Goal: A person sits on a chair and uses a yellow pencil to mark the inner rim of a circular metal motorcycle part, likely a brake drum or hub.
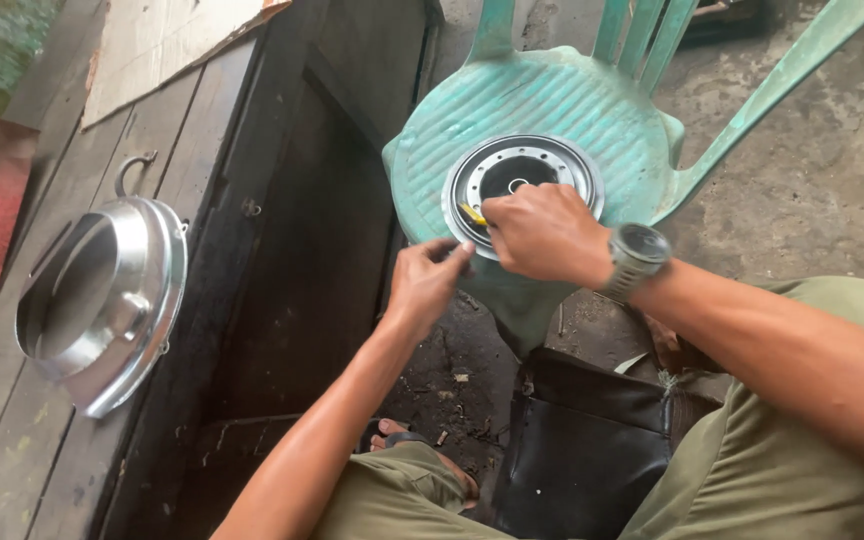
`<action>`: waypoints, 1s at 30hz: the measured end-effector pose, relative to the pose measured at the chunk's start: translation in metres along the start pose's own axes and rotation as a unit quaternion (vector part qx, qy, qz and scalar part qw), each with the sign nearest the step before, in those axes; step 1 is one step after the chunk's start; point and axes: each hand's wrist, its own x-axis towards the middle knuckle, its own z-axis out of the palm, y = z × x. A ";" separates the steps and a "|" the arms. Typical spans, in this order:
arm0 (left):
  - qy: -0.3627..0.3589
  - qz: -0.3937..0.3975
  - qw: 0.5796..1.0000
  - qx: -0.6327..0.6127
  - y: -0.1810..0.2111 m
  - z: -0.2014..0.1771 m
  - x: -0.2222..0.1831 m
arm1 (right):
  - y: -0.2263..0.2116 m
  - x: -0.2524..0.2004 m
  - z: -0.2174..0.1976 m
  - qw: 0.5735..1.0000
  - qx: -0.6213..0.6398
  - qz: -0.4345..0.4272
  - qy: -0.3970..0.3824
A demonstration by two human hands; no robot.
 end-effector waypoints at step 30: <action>-0.011 -0.023 0.983 -0.183 0.006 -0.006 0.016 | 0.022 -0.043 -0.035 0.997 -0.015 -0.016 -0.078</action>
